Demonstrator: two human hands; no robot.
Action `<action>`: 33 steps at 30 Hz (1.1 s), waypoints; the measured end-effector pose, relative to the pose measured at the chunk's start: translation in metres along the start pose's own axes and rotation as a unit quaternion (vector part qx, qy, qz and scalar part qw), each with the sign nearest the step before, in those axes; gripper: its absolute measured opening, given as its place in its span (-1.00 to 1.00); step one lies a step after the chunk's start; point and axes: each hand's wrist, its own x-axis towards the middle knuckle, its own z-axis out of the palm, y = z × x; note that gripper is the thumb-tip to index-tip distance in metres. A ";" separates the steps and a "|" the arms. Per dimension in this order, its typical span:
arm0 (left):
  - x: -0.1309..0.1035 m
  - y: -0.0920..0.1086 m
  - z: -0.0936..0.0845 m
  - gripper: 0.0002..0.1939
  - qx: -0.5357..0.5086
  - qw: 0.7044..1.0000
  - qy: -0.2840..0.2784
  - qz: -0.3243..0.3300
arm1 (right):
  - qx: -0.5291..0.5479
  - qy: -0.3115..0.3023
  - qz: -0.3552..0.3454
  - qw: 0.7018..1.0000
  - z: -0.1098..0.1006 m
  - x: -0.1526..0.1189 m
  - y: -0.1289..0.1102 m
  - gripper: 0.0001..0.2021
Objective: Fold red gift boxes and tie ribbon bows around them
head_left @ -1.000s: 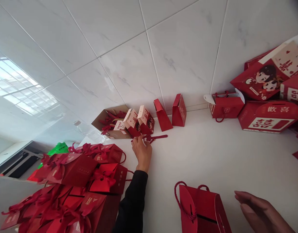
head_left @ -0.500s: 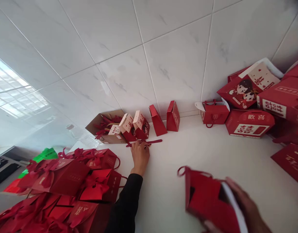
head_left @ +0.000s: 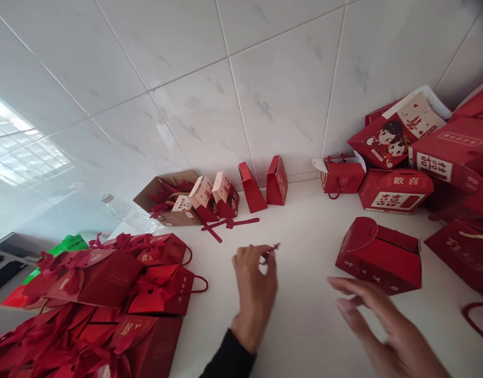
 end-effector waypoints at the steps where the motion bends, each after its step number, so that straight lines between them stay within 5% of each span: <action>1: -0.010 0.015 -0.001 -0.87 -0.024 1.000 -0.014 0.015 | 0.051 -0.058 0.026 0.997 0.010 0.006 -0.015 -0.55; 5: -0.036 0.053 -0.002 -0.84 -0.126 0.989 -0.079 0.025 | 0.221 -0.081 0.108 0.966 0.029 0.031 -0.048 -0.44; 10: -0.030 0.053 0.003 -0.85 -0.164 0.978 -0.128 0.028 | 0.301 -0.034 0.152 0.941 0.030 0.036 -0.033 -0.45; 13: 0.012 0.048 0.006 -0.89 -0.162 0.982 -0.089 0.025 | 0.345 -0.028 0.169 0.923 0.035 0.036 -0.021 -0.45; 16: 0.079 0.049 0.017 -0.75 -0.146 0.989 -0.022 0.000 | 0.379 -0.041 0.164 0.910 0.040 0.036 -0.016 -0.45; 20: 0.159 0.055 0.046 -0.44 -0.112 0.993 0.017 -0.028 | 0.329 -0.027 0.166 0.929 0.041 0.038 -0.009 -0.42; 23: 0.187 0.058 0.069 -0.36 -0.095 0.994 0.014 -0.044 | 0.302 -0.009 0.171 0.938 0.037 0.043 -0.004 -0.39; 28: 0.187 0.055 0.074 -0.39 -0.097 0.994 -0.001 -0.048 | 0.346 0.035 0.182 0.920 0.031 0.052 -0.010 -0.36; 33: 0.132 0.042 0.031 -0.44 -0.140 0.990 -0.034 0.005 | 0.387 0.043 0.161 0.907 0.026 0.054 -0.023 -0.45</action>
